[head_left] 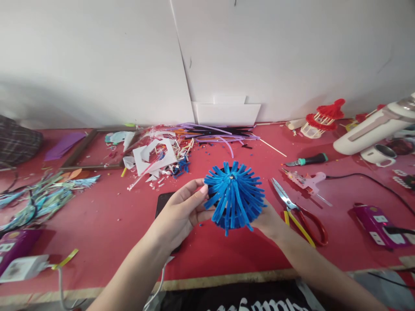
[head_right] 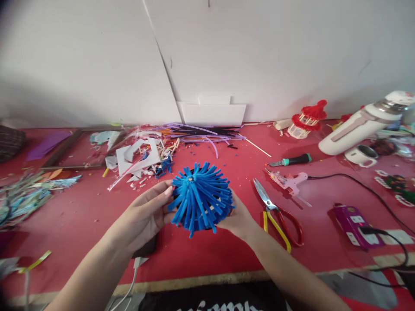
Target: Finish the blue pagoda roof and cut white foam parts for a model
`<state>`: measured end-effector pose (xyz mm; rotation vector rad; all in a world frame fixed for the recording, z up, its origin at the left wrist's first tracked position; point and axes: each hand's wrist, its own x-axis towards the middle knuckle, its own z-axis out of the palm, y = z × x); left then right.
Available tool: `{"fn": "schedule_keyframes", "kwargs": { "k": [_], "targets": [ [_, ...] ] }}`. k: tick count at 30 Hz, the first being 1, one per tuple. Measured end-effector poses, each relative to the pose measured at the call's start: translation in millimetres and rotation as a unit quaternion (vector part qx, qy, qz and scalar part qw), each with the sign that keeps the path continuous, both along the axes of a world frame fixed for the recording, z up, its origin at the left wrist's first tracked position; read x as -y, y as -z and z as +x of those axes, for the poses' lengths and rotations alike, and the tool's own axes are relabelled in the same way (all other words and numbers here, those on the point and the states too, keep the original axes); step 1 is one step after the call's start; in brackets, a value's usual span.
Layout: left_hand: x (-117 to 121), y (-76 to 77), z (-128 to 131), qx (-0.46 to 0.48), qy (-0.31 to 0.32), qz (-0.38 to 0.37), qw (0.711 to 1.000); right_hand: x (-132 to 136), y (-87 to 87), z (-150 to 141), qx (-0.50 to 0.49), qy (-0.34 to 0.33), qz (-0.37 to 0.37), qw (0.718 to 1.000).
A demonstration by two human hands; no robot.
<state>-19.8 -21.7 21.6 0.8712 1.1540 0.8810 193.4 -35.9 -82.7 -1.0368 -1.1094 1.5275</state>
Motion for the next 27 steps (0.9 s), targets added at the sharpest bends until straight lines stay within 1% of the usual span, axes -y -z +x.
{"fn": "schedule_keyframes", "kwargs": {
  "k": [2, 3, 5, 6, 8, 10, 11, 13, 15, 18, 20, 23, 27],
  "targets": [
    [4.5, 5.0, -2.0, -0.063, 0.01, 0.047, 0.997, -2.5, 2.8, 6.8, -0.003, 0.046, -0.01, 0.999],
    [8.6, 9.9, -3.6, -0.103, 0.014, 0.076, 0.992, -4.3, 3.1, 12.9, -0.002, 0.068, -0.014, 0.998],
    [20.5, 25.0, -6.8, -0.193, 0.039, 0.137, 0.971, -8.8, 1.4, 28.4, -0.001, 0.114, -0.016, 0.993],
    [28.1, 35.0, -8.1, -0.239, 0.071, 0.161, 0.955, -11.1, -0.5, 36.9, -0.001, 0.134, -0.015, 0.991],
    [43.7, 57.8, -8.9, -0.31, 0.173, 0.208, 0.911, -15.2, -5.4, 52.5, -0.005, 0.161, -0.011, 0.987],
    [55.3, 80.5, -6.8, -0.36, 0.267, 0.25, 0.858, -17.7, -10.4, 63.7, -0.013, 0.18, -0.008, 0.983],
    [57.8, 90.3, -4.5, -0.378, 0.308, 0.272, 0.83, -18.3, -12.4, 67.2, -0.016, 0.188, -0.007, 0.982],
    [55.0, 105.6, 3.2, -0.406, 0.362, 0.317, 0.777, -18.1, -15.3, 70.7, -0.021, 0.201, -0.007, 0.979],
    [42.8, 115.0, 15.5, -0.419, 0.392, 0.363, 0.734, -16.9, -17.1, 70.8, -0.023, 0.207, -0.008, 0.978],
    [14.6, 122.1, 42.2, -0.421, 0.41, 0.433, 0.684, -15.2, -19.8, 68.8, -0.022, 0.215, -0.008, 0.976],
    [-7.2, 125.2, 62.4, -0.417, 0.414, 0.474, 0.655, -15.1, -23.2, 67.6, -0.022, 0.222, 0.001, 0.975],
    [-43.7, 129.6, 89.6, -0.439, 0.381, 0.511, 0.634, -16.4, -30.3, 66.9, -0.028, 0.224, 0.024, 0.974],
    [-94.8, 131.6, 119.0, -0.497, 0.312, 0.514, 0.626, -17.6, -35.7, 67.6, -0.027, 0.209, 0.033, 0.977]
  ]
}}
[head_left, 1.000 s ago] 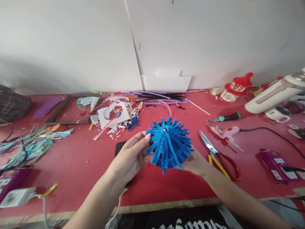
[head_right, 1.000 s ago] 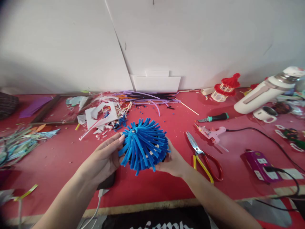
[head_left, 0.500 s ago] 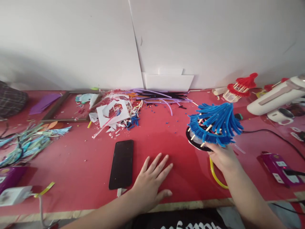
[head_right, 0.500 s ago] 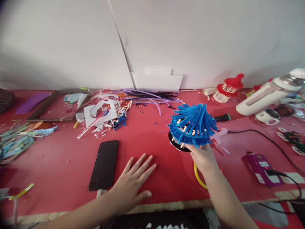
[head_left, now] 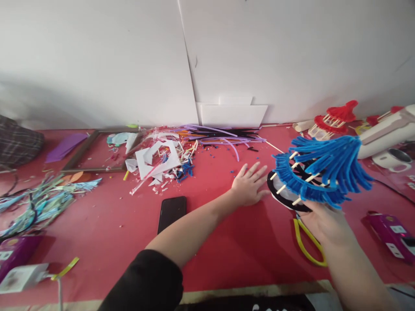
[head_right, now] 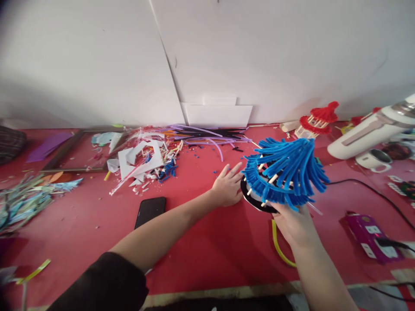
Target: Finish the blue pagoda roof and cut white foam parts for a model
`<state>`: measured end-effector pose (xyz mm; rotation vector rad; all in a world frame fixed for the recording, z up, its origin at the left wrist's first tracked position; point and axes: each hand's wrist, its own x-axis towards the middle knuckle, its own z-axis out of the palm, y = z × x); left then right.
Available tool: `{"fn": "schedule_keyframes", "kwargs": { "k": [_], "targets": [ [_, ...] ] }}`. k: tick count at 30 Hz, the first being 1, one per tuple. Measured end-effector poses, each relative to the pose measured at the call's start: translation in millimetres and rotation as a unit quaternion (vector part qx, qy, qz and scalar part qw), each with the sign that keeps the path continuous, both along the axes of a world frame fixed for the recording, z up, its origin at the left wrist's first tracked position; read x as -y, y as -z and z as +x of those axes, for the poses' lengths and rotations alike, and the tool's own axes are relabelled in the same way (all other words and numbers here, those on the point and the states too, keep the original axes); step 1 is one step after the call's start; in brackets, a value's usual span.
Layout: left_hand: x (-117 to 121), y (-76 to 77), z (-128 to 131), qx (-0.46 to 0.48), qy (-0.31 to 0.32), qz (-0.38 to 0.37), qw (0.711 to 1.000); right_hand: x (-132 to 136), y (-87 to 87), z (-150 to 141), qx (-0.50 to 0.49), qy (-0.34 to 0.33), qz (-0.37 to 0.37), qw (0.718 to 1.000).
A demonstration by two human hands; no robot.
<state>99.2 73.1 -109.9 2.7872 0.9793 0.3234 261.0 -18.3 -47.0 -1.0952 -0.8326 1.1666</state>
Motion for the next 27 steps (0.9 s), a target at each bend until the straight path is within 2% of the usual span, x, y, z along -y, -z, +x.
{"fn": "schedule_keyframes", "kwargs": {
  "k": [3, 6, 11, 16, 22, 27],
  "targets": [
    [-29.9, -2.1, 19.5, -0.008, -0.021, 0.016, 1.0, 1.4, 2.1, 1.5, 0.006, 0.016, 0.0, 1.0],
    [-48.7, -3.4, 31.8, -0.005, -0.065, 0.029, 0.997, 4.7, 4.3, 3.8, 0.011, 0.028, 0.003, 1.0],
    [-63.0, 1.4, 23.1, 0.008, -0.15, 0.047, 0.988, 10.2, -1.2, 8.0, -0.012, 0.035, 0.001, 0.999],
    [-53.7, 3.9, -19.2, -0.001, -0.164, 0.063, 0.984, 9.7, -4.8, 10.9, 0.005, 0.035, -0.001, 0.999],
    [-26.2, -3.8, -82.5, -0.043, -0.117, 0.06, 0.99, 5.0, 10.7, 15.8, -0.023, 0.006, -0.015, 1.0],
    [-34.9, -14.6, -136.1, -0.084, -0.11, 0.045, 0.989, 2.3, 16.7, 13.7, -0.019, 0.024, -0.033, 0.999]
  ]
}}
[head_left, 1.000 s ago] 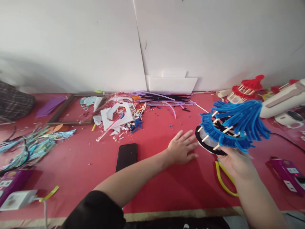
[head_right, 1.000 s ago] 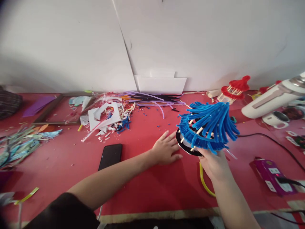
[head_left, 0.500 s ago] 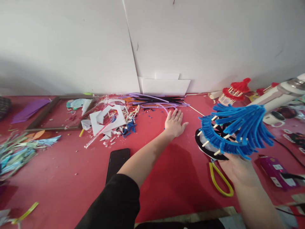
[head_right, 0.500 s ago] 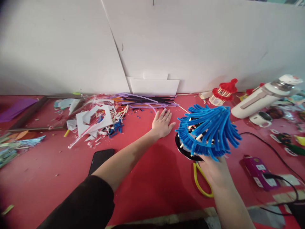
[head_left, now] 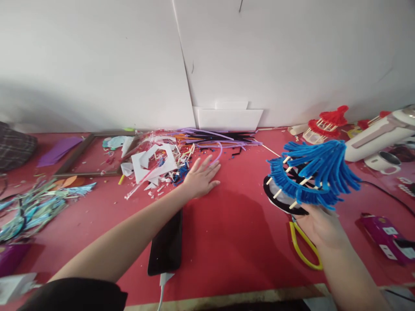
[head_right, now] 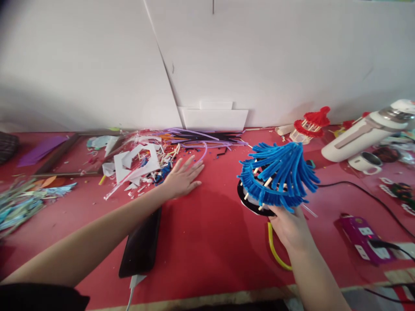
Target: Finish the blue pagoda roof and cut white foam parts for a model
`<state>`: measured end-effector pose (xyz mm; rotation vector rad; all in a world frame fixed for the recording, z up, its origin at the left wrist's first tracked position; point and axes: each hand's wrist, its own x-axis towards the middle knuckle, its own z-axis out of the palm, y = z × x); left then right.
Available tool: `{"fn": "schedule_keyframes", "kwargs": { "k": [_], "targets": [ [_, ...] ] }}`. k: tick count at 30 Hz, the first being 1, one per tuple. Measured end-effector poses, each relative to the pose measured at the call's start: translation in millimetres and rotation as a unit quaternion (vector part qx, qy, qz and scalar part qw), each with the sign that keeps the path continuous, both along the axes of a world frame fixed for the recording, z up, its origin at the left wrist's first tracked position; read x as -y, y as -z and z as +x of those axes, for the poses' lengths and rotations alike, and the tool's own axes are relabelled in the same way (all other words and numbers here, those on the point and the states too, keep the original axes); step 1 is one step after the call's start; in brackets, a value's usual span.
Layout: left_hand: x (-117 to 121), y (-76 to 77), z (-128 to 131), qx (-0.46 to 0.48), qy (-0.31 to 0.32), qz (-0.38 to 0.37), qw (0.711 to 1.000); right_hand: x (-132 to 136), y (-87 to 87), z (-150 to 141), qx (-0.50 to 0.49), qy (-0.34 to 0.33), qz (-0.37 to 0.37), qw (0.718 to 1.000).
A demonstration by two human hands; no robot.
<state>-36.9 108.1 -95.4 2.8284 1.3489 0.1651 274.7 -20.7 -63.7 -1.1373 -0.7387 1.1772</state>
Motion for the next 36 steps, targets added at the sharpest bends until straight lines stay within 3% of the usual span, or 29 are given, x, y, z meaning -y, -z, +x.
{"fn": "schedule_keyframes", "kwargs": {
  "k": [5, 8, 11, 17, 23, 29, 36],
  "targets": [
    [-23.1, -18.9, -57.7, -0.017, -0.069, 0.035, 0.997, 0.6, -3.7, -4.1, 0.017, -0.009, -0.004, 1.0],
    [-27.1, -26.6, -69.8, -0.017, -0.114, 0.071, 0.991, 0.9, -5.1, -5.2, 0.01, -0.013, -0.007, 1.0],
    [-25.2, -22.2, -50.1, -0.013, -0.098, 0.084, 0.992, -0.3, -4.4, -6.2, -0.004, -0.016, 0.0, 1.0],
    [-33.2, 3.0, 27.4, 0.001, 0.004, 0.047, 0.999, -2.0, -9.5, -13.5, -0.02, -0.014, 0.009, 1.0],
    [-51.1, 8.1, 72.4, 0.027, 0.038, 0.037, 0.998, 1.4, -21.6, -18.2, -0.055, 0.008, 0.006, 0.998],
    [-58.5, 10.8, 98.8, 0.044, -0.017, 0.049, 0.998, 3.5, -16.7, -17.0, -0.048, 0.004, 0.0, 0.999],
    [-44.0, 11.0, 99.0, 0.065, -0.147, 0.084, 0.983, 2.8, -15.6, -18.3, -0.068, 0.008, -0.004, 0.998]
  ]
}}
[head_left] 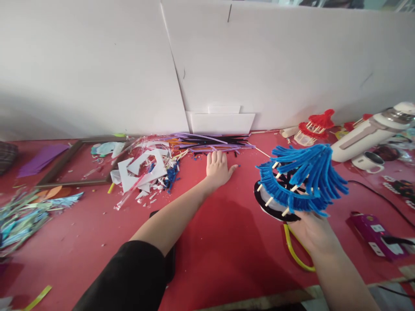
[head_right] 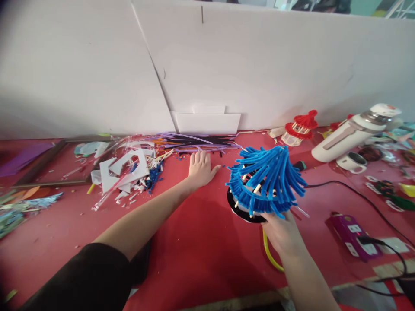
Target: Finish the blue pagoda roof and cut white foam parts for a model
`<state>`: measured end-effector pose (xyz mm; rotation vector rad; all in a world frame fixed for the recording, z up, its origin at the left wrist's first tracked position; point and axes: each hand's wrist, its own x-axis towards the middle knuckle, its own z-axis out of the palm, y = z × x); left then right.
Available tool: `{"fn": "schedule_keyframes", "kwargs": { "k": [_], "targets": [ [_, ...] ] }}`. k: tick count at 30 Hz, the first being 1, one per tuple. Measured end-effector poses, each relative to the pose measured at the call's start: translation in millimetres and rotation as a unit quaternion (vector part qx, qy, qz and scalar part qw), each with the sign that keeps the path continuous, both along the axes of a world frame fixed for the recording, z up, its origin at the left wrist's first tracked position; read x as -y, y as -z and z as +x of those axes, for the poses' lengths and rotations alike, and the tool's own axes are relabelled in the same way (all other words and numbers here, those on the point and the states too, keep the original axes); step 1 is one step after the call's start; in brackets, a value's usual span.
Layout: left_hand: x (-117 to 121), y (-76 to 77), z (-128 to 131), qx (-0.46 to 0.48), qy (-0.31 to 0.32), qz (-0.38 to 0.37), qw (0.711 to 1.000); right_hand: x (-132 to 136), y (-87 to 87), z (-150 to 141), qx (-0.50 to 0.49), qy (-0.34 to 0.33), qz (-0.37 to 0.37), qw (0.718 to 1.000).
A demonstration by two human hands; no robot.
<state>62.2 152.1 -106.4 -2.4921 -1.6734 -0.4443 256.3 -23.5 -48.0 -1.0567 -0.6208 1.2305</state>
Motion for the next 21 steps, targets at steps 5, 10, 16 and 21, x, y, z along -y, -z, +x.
{"fn": "schedule_keyframes", "kwargs": {
  "k": [5, 10, 16, 21],
  "targets": [
    [14.0, 5.0, -0.8, 0.019, -0.088, 0.017, 0.996, -0.1, 2.1, 4.5, 0.002, -0.014, -0.009, 1.0],
    [15.0, 8.4, 0.4, 0.029, -0.119, 0.014, 0.992, -0.9, 5.0, 7.7, 0.013, -0.019, 0.001, 1.0],
    [-0.1, 6.2, 4.7, 0.027, -0.025, 0.007, 0.999, 0.1, 5.4, 3.3, 0.005, -0.02, 0.0, 1.0],
    [-8.2, 2.9, 17.3, 0.032, 0.035, -0.02, 0.999, -0.3, 5.2, 1.2, 0.012, -0.02, 0.003, 1.0]
  ]
}}
